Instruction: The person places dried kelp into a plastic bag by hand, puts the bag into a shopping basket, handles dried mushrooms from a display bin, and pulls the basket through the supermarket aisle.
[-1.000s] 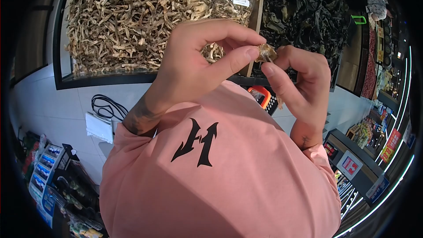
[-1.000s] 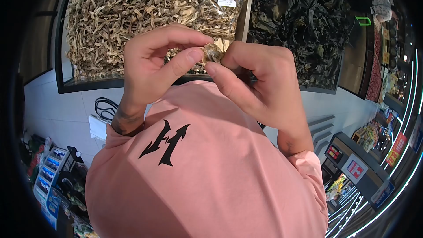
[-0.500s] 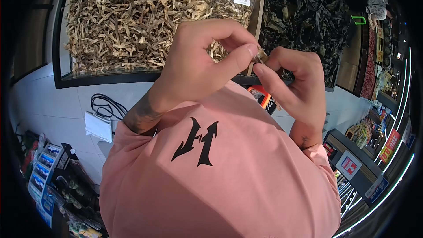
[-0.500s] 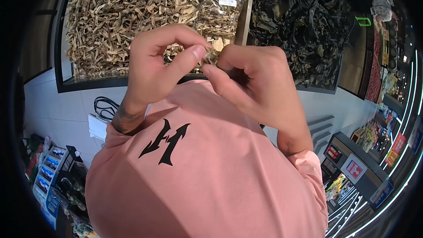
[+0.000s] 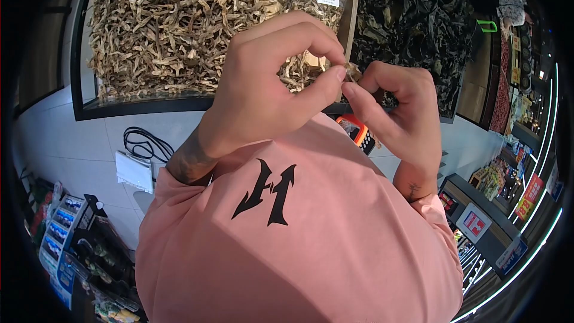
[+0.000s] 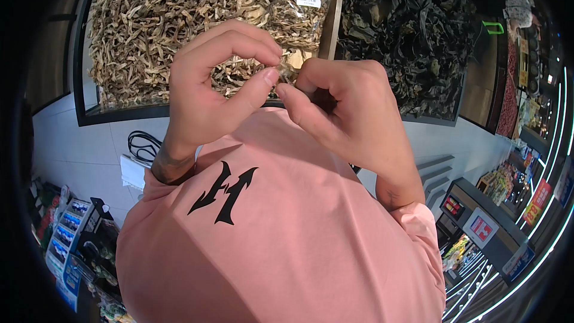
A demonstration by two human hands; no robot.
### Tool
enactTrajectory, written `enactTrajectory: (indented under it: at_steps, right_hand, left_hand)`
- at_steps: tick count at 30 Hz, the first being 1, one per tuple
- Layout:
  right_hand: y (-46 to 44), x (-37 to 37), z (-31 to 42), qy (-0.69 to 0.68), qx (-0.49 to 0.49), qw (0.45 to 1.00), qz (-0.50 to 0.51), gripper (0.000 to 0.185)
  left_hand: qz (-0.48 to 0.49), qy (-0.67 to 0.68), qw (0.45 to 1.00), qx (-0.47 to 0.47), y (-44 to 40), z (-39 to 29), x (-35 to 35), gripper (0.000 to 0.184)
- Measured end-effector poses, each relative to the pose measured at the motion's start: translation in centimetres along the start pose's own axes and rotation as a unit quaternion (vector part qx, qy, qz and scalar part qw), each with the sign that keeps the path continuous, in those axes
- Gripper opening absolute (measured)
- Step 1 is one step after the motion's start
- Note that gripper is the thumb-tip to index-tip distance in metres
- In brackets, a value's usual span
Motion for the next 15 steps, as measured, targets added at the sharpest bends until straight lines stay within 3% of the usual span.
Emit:
enactTrajectory:
  at_steps: [5, 7, 10, 12, 15]
  right_hand:
    - [0.0, 0.3, -0.2, 0.011, 0.026, 1.000, 0.008, 0.021]
    - [0.0, 0.5, -0.1, 0.030, -0.011, 0.999, -0.001, 0.019]
    - [0.1, 0.6, -0.4, 0.022, 0.014, 1.000, 0.001, 0.019]
    - [0.1, 0.6, -0.3, 0.022, 0.010, 1.000, 0.000, 0.019]
    - [0.1, 0.6, -0.4, 0.020, 0.011, 1.000, 0.005, 0.020]
  left_hand:
    - [-0.025, -0.022, 0.999, 0.008, 0.0, 0.2, 0.4, 0.009]
    - [-0.036, -0.028, 0.999, 0.009, 0.0, 0.1, 0.3, 0.008]
    - [0.028, 0.015, 0.997, -0.072, 0.0, 1.4, 0.8, 0.004]
    - [0.074, 0.153, 0.970, -0.174, 0.4, 2.7, 1.5, 0.004]
    - [0.093, 0.231, 0.938, -0.240, 0.9, 4.2, 2.1, 0.008]
Point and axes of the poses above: each hand's wrist, its own y-axis away from the middle knuckle, its own x-axis out of the palm, z = x × y, the point moved 7 cm from there along -y, towards the middle knuckle, and after that the axes turned 6 degrees about -x, right-handed, at the moved point
